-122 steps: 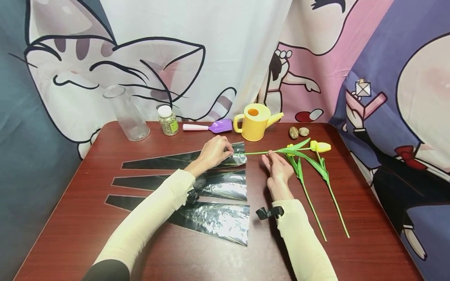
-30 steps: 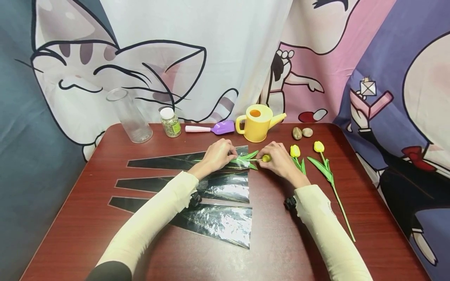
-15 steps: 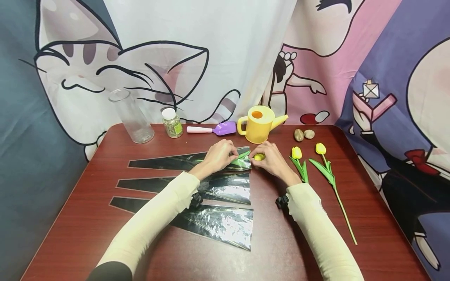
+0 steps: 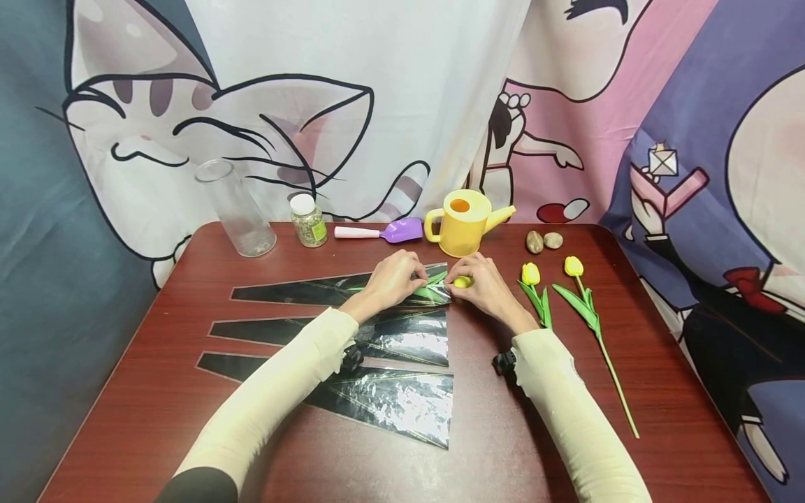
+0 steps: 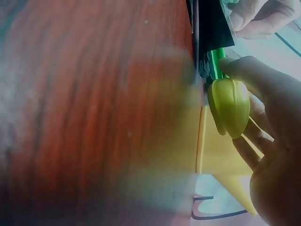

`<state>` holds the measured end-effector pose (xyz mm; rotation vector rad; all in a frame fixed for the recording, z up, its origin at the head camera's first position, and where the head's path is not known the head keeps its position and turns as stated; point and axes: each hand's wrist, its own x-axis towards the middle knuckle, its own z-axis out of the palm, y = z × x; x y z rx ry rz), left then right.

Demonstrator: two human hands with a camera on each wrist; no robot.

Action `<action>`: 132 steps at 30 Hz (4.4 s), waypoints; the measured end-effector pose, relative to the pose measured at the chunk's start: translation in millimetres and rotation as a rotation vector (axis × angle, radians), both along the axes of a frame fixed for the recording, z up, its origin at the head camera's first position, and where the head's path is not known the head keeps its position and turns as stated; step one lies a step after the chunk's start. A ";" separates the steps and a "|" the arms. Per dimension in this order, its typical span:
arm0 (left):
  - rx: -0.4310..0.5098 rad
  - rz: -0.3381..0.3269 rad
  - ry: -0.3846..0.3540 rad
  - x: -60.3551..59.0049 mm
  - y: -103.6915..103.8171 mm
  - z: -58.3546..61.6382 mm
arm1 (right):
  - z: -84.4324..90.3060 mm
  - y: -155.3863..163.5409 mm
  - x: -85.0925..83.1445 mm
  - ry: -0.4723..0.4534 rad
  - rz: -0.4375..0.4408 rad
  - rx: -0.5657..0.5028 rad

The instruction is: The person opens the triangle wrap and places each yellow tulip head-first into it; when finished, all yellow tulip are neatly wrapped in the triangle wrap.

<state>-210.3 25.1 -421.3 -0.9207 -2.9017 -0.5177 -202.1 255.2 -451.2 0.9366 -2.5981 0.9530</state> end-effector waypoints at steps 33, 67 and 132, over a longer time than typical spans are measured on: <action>0.009 -0.006 0.016 1.5 1.8 -1.2 | 13.0 54.3 11.1 -0.350 -0.084 -0.011; 0.027 0.013 0.018 4.9 5.3 4.9 | 8.6 18.4 11.5 -0.401 -0.119 -0.185; -0.026 -0.218 0.053 92.1 -21.8 -5.1 | 33.7 119.5 141.7 -0.471 -0.719 0.225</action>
